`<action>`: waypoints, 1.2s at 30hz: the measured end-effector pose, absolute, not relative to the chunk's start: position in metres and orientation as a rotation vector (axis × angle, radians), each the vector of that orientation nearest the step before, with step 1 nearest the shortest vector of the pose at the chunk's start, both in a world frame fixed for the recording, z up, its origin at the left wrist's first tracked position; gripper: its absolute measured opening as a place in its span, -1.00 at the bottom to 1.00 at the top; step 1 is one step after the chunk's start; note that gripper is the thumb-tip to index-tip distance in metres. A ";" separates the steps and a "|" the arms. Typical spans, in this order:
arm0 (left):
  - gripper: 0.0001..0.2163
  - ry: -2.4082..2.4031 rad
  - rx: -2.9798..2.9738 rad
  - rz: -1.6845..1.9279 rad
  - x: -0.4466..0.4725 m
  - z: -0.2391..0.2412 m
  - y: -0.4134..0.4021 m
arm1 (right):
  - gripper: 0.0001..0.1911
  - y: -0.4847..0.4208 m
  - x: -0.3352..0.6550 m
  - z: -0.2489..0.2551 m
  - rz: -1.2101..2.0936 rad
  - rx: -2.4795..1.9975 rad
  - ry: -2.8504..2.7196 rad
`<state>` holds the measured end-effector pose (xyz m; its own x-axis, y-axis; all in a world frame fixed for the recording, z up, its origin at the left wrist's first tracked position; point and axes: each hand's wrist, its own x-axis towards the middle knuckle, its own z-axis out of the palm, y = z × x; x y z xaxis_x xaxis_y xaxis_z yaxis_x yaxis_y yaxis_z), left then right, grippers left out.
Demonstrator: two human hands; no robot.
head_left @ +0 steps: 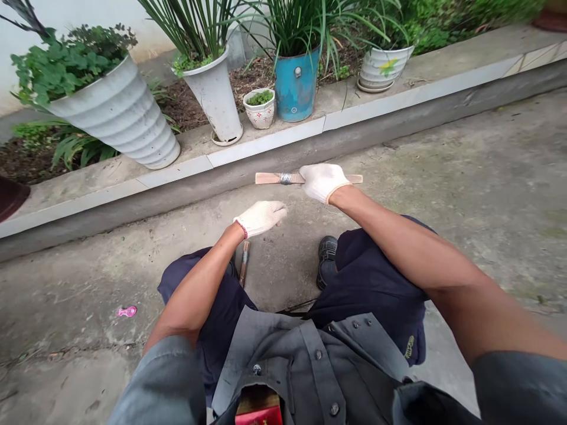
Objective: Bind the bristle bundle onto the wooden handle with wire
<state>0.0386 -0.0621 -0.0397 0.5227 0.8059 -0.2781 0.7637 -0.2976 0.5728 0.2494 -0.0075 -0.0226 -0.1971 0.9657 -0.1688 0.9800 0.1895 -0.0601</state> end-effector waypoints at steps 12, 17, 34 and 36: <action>-0.73 1.331 2.256 0.061 0.028 -0.030 -0.053 | -0.79 -0.043 0.233 -0.040 -0.515 0.983 2.428; -0.71 1.306 2.098 0.131 0.026 -0.031 -0.051 | -0.77 -0.033 0.262 -0.022 -0.862 0.938 2.540; -0.71 1.290 2.128 0.066 0.037 -0.039 -0.059 | -0.72 -0.013 0.243 -0.039 -0.210 1.685 2.313; -0.71 1.276 2.217 0.063 0.034 -0.038 -0.057 | -0.77 -0.021 0.241 -0.042 -0.220 1.545 2.348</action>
<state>0.0344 -0.0568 -0.0377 0.5426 0.8063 -0.2356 0.7793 -0.3785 0.4993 0.2405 -0.0208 -0.0423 -0.3636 0.8647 -0.3467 0.9139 0.4031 0.0469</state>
